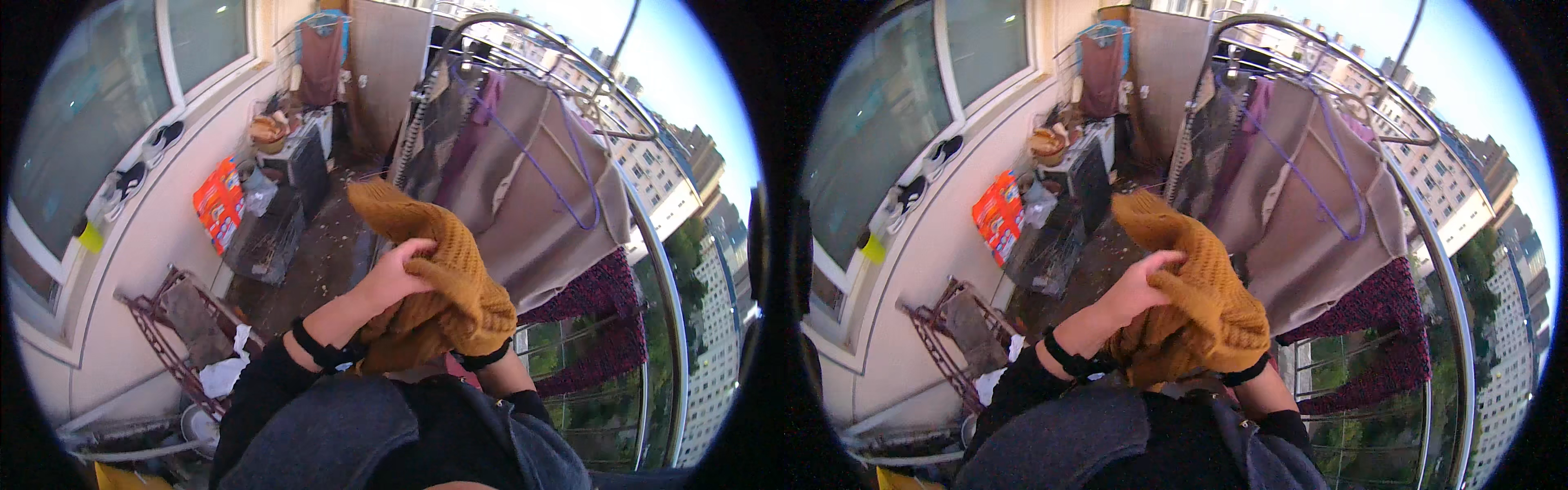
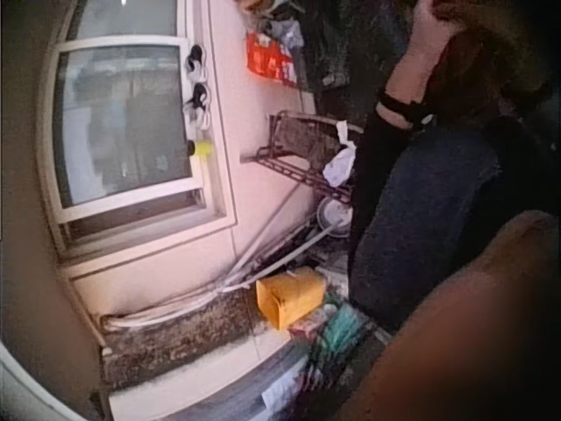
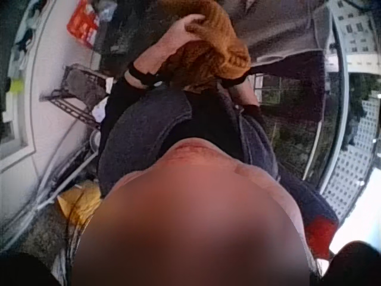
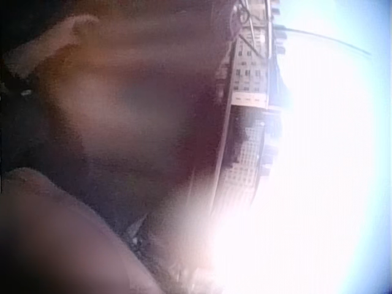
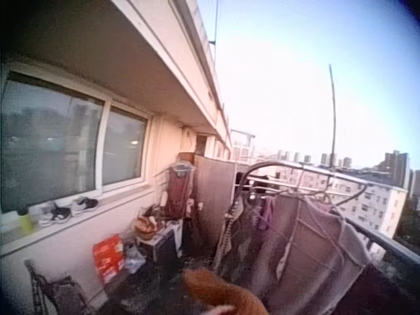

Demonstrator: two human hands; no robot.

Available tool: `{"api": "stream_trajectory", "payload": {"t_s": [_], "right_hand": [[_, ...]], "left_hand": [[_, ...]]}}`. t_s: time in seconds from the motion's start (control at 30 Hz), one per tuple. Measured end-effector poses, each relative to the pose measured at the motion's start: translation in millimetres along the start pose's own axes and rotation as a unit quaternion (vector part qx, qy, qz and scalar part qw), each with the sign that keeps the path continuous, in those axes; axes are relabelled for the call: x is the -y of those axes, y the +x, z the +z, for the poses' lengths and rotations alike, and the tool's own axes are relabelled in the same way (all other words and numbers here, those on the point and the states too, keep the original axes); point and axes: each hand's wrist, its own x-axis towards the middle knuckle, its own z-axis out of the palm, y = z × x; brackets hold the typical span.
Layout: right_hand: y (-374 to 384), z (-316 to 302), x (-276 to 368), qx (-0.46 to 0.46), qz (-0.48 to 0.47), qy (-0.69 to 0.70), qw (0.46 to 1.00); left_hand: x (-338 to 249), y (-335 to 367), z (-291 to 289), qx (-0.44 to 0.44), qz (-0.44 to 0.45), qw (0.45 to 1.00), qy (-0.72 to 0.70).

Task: The person removes a grey garment from a clothesline, places it on a hanger, and hangs it on a balcony drying rack. Then the person removes a mustard-yellow knitted garment from the line, folds it, and hangs it on a hanger on the same rack.

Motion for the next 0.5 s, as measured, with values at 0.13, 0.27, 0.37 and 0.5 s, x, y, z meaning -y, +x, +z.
{"api": "stream_trajectory", "payload": {"t_s": [0.13, 0.27, 0.37, 0.5], "right_hand": [[14.7, -1.9, -7.3, 0.000, -0.009, -0.013, 1.000], [32.0, -1.9, -12.3, 0.003, -0.013, -0.019, 1.000], [39.9, -3.9, -12.6, 0.005, -0.022, -0.017, 1.000], [37.9, -5.8, -6.6, 0.003, -0.028, -0.019, 0.999]], "left_hand": [[-0.2, -0.5, 6.2, 0.067, -0.039, 0.997, -0.022], [-11.5, -2.0, -0.1, 0.050, -0.033, 0.997, -0.058], [-8.3, -0.4, 2.1, 0.092, -0.018, 0.996, -0.009], [11.3, -9.0, 16.5, 0.155, -0.044, 0.985, 0.054]]}}
